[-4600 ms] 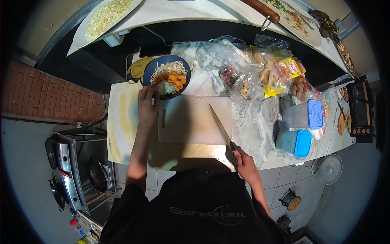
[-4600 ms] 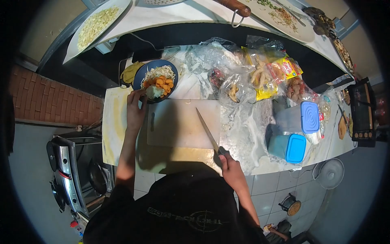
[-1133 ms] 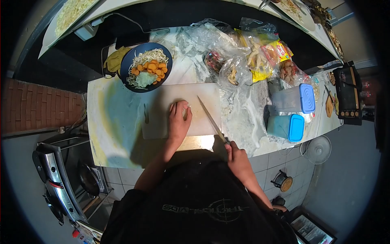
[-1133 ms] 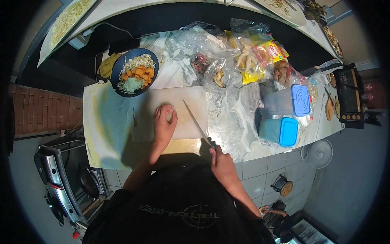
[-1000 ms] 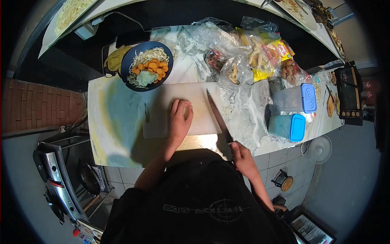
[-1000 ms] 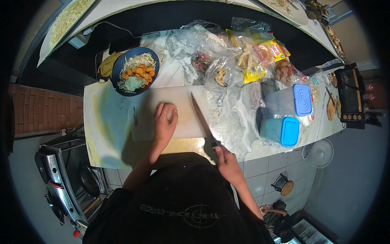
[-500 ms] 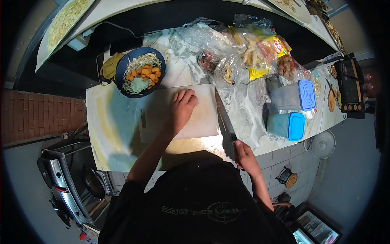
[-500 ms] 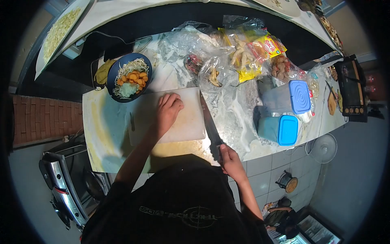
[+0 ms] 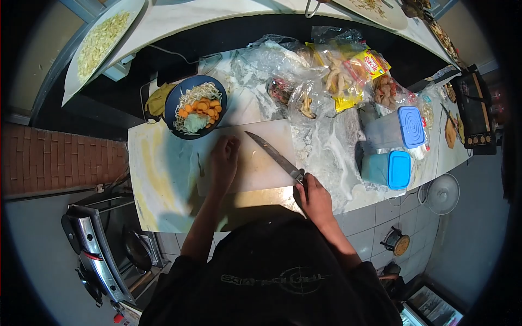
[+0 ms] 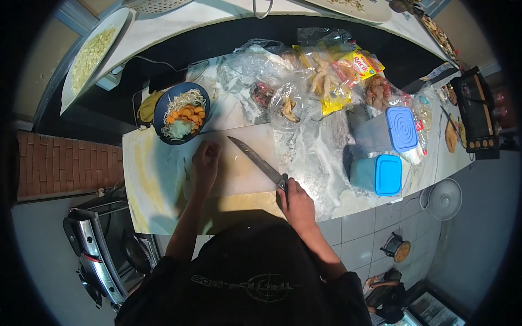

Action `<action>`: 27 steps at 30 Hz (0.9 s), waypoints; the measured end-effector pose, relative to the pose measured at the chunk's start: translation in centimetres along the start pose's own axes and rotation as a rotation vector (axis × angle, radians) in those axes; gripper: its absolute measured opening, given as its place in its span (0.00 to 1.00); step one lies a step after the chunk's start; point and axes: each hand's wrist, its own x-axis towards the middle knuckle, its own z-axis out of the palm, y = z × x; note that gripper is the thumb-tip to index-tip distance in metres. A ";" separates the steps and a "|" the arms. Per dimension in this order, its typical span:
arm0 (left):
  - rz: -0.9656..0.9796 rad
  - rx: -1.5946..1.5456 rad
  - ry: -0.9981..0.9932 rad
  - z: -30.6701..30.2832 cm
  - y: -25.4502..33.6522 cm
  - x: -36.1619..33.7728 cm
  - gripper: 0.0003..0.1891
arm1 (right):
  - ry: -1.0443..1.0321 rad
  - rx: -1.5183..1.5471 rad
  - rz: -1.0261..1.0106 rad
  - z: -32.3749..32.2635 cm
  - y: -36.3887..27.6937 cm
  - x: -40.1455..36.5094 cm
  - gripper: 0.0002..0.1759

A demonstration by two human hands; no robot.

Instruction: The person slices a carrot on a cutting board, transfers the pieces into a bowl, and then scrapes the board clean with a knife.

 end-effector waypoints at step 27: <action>0.417 0.113 -0.139 3.2 1.5 -0.8 0.13 | 0.154 -0.151 -0.025 -0.7 -0.7 -1.4 0.16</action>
